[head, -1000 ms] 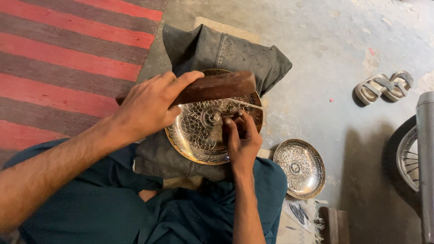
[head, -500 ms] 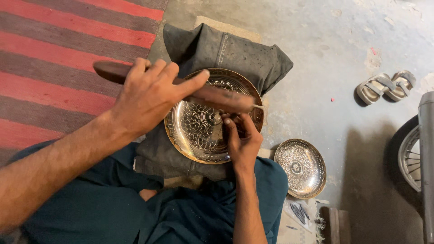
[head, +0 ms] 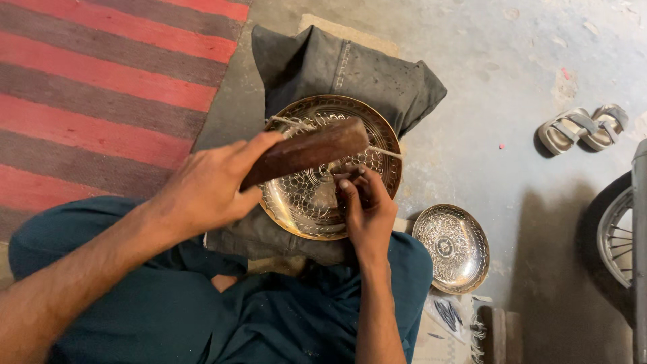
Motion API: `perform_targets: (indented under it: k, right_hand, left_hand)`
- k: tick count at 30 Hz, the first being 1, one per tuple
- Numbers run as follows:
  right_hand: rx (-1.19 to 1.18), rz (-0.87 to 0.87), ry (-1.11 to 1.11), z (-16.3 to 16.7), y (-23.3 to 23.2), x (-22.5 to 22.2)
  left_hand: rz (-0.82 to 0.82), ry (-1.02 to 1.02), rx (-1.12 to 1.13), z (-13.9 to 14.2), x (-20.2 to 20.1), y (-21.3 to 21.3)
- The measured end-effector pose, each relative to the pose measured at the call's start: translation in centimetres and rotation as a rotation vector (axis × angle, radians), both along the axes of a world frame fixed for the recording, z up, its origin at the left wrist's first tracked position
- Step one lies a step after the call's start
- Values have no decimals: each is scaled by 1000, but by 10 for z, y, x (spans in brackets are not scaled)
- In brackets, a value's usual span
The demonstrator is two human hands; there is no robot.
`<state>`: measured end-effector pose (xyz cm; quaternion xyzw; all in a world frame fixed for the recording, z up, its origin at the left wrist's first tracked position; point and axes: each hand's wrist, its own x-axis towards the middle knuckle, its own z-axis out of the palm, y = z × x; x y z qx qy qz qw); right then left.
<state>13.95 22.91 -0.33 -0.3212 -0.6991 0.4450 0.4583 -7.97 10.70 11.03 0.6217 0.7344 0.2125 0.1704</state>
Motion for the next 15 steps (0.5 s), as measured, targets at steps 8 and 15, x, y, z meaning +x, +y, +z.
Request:
perform_targets:
  k: [8, 15]
  right_hand:
    - [60, -44, -18, -1, -3, -1]
    - [96, -94, -91, 2, -2, -1]
  left_hand:
    - [-123, -101, 181, -15, 2, -7]
    - [-39, 258, 179, -13, -3, 2]
